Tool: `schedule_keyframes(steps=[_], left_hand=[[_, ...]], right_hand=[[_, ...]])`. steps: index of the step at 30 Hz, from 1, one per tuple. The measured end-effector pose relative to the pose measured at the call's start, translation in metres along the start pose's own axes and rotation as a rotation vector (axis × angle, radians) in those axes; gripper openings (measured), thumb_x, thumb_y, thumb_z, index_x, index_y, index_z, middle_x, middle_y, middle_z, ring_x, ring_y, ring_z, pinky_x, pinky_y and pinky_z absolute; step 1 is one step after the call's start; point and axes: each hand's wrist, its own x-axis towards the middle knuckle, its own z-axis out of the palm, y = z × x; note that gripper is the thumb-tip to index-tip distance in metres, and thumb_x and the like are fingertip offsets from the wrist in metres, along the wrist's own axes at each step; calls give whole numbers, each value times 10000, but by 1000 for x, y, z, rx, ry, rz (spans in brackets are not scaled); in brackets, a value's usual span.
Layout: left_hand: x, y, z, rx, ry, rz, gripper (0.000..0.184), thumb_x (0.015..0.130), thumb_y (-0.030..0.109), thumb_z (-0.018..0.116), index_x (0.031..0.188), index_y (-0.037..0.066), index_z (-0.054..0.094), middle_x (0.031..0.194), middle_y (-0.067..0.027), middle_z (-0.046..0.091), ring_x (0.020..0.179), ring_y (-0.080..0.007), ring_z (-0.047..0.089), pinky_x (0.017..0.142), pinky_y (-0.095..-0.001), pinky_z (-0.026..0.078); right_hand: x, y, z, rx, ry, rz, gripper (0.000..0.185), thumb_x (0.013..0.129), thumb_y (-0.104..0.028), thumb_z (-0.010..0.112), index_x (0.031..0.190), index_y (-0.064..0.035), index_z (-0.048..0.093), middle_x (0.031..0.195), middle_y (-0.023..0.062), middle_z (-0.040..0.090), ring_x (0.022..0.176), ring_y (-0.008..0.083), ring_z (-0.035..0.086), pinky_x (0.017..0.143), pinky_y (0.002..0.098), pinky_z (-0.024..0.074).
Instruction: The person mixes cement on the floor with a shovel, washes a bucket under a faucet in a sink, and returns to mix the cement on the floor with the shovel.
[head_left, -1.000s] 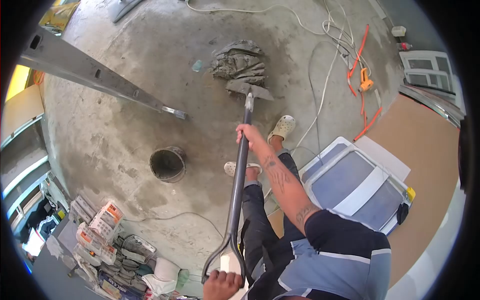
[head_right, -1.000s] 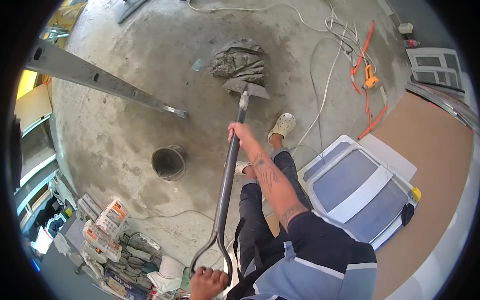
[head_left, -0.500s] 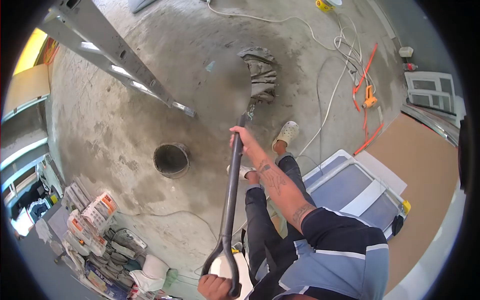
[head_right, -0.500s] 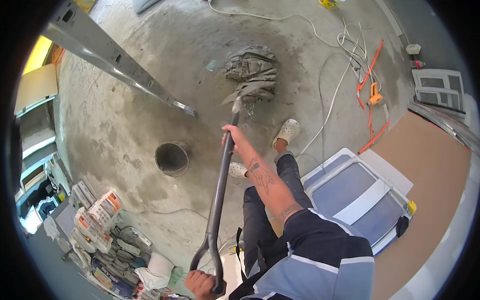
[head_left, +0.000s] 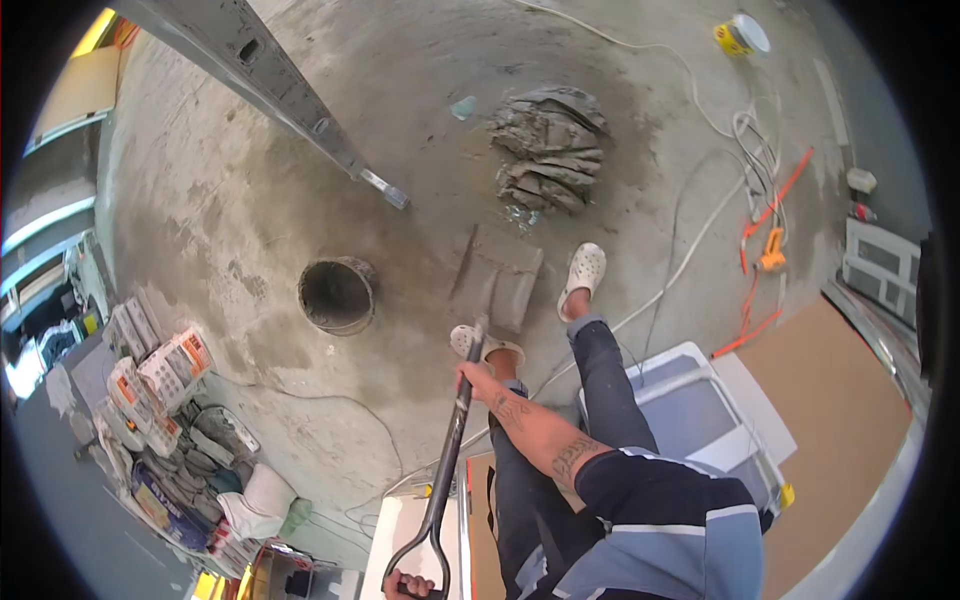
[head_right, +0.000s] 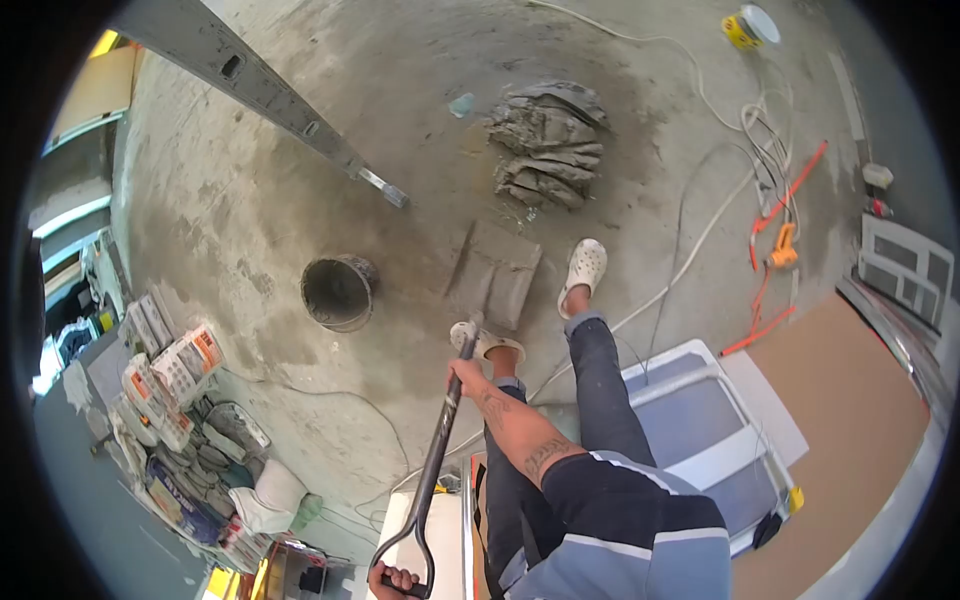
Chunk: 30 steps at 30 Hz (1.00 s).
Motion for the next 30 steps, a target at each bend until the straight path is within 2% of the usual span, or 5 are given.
schedule_keyframes(steps=[7, 14, 23, 29, 30], left_hand=[[70, -138, 72, -208, -128, -90, 243, 806, 241, 534, 602, 134, 456, 410, 4, 323, 337, -162, 350, 414, -351, 387], [5, -71, 129, -127, -355, 203, 279, 851, 195, 503, 594, 113, 431, 459, -4, 385, 364, -140, 385, 483, -308, 414], [-174, -45, 170, 533, -311, 558, 140, 787, 83, 611, 667, 27, 569, 502, -4, 471, 435, -116, 439, 423, -280, 371], [-210, -41, 243, 957, -1064, 1578, 93, 602, 99, 645, 604, 65, 559, 502, -62, 439, 415, -239, 448, 408, -358, 320], [-210, -50, 260, 1314, -1043, 1754, 238, 761, 243, 653, 633, 114, 499, 504, 0, 393, 452, -155, 457, 514, -283, 394]], right_hand=[[47, -153, -45, -257, 45, -162, 69, 786, -20, 536, 723, 1, 515, 553, 96, 500, 448, 222, 520, 423, 387, 479], [20, -205, 12, -171, 169, -102, 81, 804, -26, 531, 728, -26, 506, 566, 67, 483, 462, 192, 480, 441, 347, 460], [-62, -267, 32, 29, -283, 46, 135, 778, -88, 542, 665, -46, 480, 541, 50, 461, 439, 190, 479, 436, 350, 456], [-123, -352, 27, 23, -400, -63, 154, 778, -76, 549, 647, -72, 468, 529, 26, 456, 428, 155, 469, 428, 310, 464], [-130, -372, 22, 111, -384, -55, 177, 788, -75, 558, 639, -75, 462, 532, 12, 450, 433, 126, 460, 420, 281, 458]])
